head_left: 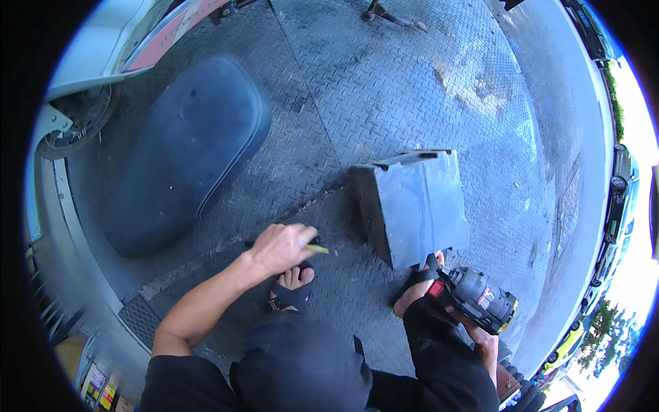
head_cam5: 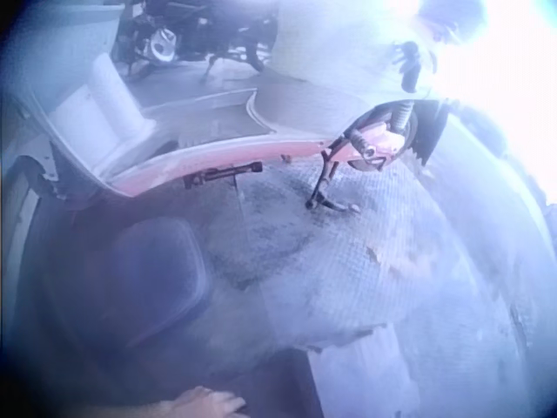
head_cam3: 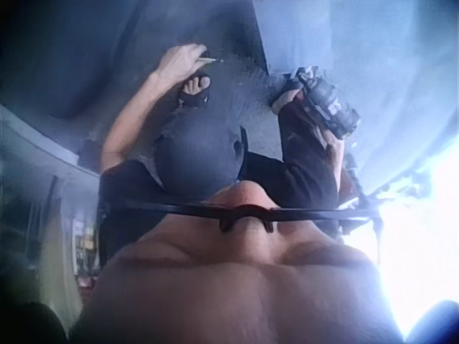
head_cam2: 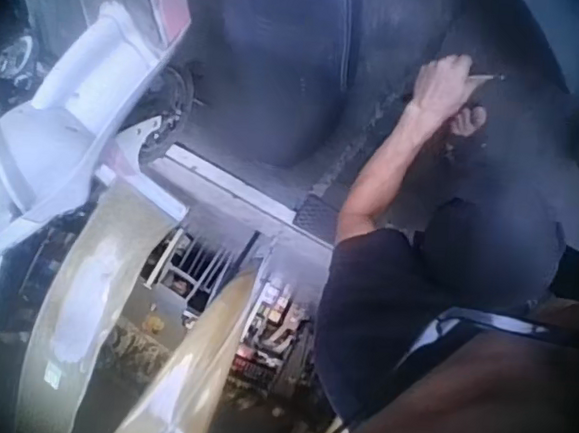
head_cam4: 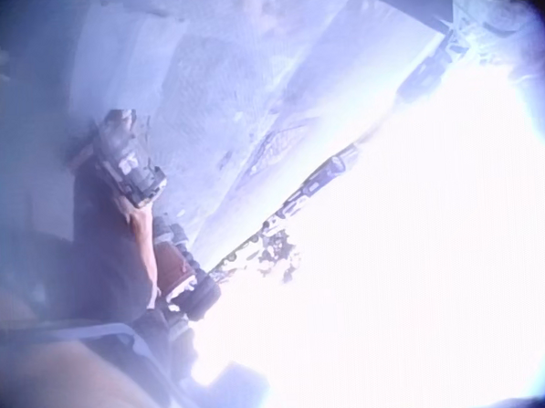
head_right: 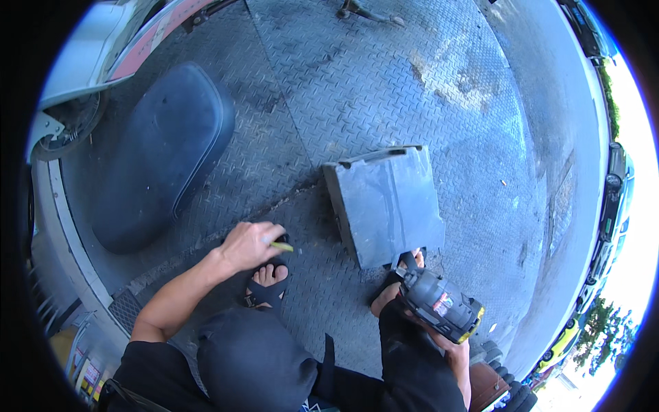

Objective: The person uses a cordless drill to remove screws from a rectangular battery pack casing. After opening the casing, they remove the internal battery modules and place them on the floor.

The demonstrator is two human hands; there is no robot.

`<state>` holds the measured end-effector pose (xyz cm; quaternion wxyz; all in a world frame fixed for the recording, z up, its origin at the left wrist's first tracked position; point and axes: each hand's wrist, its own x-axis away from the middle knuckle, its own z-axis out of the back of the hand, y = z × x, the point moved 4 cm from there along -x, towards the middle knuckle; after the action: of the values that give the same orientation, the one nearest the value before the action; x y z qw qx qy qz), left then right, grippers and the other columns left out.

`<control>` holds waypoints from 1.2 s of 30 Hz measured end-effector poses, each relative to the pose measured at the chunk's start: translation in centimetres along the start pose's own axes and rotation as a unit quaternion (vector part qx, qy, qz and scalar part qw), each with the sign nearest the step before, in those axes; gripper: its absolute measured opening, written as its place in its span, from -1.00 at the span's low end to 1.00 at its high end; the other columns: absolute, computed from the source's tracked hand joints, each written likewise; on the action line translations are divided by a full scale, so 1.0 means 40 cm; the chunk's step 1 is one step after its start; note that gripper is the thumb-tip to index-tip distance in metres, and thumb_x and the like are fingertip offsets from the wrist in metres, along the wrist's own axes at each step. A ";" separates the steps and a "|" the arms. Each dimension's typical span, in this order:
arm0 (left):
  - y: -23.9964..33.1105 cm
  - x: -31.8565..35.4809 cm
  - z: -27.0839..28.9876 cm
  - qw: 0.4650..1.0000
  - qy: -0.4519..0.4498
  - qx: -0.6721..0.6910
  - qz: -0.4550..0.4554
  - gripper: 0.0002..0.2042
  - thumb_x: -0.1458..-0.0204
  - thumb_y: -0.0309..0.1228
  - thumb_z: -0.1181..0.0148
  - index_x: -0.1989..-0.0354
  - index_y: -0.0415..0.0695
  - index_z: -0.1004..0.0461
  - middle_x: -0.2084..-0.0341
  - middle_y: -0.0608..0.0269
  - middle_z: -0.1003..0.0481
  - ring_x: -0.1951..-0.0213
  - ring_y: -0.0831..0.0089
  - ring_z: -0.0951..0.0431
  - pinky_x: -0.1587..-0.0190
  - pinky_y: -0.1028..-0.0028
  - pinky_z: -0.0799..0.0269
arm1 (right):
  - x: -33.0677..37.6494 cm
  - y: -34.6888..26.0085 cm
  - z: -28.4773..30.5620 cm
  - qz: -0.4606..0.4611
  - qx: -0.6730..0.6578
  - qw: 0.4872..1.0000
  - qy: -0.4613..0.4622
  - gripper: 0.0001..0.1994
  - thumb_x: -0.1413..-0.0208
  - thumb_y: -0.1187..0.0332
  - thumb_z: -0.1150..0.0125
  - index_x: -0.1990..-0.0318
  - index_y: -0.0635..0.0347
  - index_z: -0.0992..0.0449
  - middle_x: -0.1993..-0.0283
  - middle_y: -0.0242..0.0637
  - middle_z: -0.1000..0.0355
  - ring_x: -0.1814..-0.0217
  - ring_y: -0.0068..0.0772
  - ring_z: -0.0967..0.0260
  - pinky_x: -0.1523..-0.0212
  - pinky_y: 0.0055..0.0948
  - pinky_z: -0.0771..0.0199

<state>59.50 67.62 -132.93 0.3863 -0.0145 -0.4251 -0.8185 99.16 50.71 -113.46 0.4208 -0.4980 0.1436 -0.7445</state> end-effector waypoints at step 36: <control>0.544 -0.183 -0.133 0.421 -0.041 0.896 0.136 -0.86 -0.55 -0.57 0.11 -0.02 -0.29 -0.43 0.05 -0.03 -0.50 0.02 0.20 -0.56 -0.34 0.06 -0.55 | 0.177 0.108 -0.235 0.109 -0.119 0.968 0.193 -0.55 0.06 0.50 -0.62 -0.05 0.31 -0.65 0.15 -0.24 -0.66 0.12 -0.32 -0.67 0.04 -0.35 -0.66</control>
<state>80.29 61.00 -124.02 0.2695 0.2491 -0.9259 0.0895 92.06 40.73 -116.15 0.4014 -0.3728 0.3631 -0.7537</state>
